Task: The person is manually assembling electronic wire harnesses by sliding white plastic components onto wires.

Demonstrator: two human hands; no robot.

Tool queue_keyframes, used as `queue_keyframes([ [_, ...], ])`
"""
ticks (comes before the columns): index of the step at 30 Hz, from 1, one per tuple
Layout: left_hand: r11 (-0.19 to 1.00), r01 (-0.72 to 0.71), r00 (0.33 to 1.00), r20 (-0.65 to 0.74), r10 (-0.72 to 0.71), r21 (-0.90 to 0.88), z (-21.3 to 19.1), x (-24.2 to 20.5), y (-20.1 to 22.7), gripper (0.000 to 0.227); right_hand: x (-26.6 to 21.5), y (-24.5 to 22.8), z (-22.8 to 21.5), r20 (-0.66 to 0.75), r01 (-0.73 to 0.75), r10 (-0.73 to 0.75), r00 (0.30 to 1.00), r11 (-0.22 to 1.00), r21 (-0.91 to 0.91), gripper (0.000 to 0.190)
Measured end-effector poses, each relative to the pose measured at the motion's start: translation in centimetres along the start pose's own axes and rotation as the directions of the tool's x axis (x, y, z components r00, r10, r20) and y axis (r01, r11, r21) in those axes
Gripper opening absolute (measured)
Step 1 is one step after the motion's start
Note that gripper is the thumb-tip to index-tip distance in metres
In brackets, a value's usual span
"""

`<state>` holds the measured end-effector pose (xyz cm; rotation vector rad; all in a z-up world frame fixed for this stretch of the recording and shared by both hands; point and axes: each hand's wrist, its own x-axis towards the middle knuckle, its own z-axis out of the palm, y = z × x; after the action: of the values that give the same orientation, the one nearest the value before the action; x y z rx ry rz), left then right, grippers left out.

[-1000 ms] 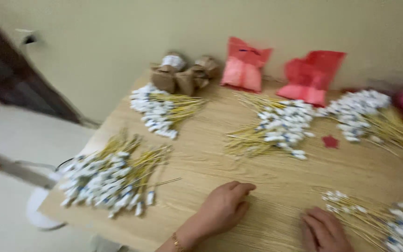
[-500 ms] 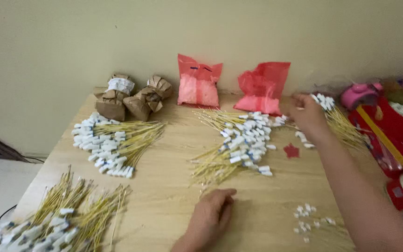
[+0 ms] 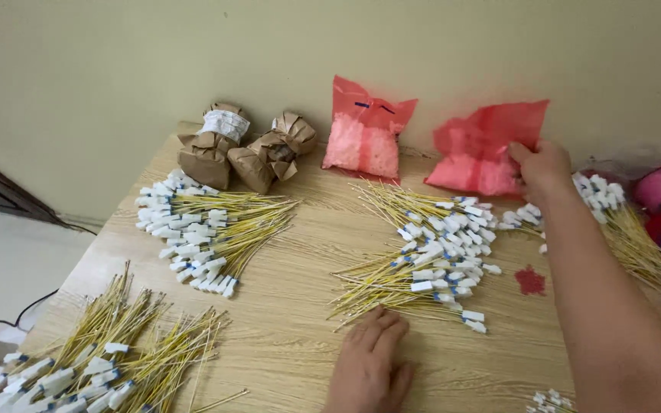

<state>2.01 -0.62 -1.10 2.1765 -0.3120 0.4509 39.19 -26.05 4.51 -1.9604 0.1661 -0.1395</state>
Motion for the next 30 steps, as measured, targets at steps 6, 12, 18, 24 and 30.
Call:
queue_keyframes([
  [6, 0.918, 0.316, 0.948, 0.107, -0.299, -0.240, -2.5, 0.1, 0.1, 0.072, -16.6, -15.2, -3.9, 0.045, 0.247, -0.246, 0.968, 0.918, -0.311, 0.023],
  [12, 0.645, 0.168, 0.954, -0.043, -0.298, -0.746, -6.0, 1.8, 4.1, 0.114, -29.5, -19.3, -4.7, 0.380, 0.292, -0.133, 0.915, 0.870, -0.398, 0.024],
  [18, 0.390, 0.111, 0.823, -0.136, -0.552, -0.914, -4.0, -1.2, 3.3, 0.012, -35.6, -12.0, -2.3, 0.383, 0.341, -0.333, 0.862, 0.939, 0.048, 0.019],
  [24, 0.156, -0.079, 0.692, -0.166, -0.702, -0.985, -2.5, -1.6, 0.6, 0.019, -40.5, -3.7, 0.1, 0.217, -0.056, -0.076, 0.973, 0.838, 0.542, 0.044],
  [30, 0.077, -0.004, 0.703, -0.058, -0.709, -0.997, 0.8, -2.4, -0.4, 0.026, -39.2, 1.0, 3.2, 0.641, -0.473, -0.257, 0.723, 0.492, 0.731, 0.081],
])
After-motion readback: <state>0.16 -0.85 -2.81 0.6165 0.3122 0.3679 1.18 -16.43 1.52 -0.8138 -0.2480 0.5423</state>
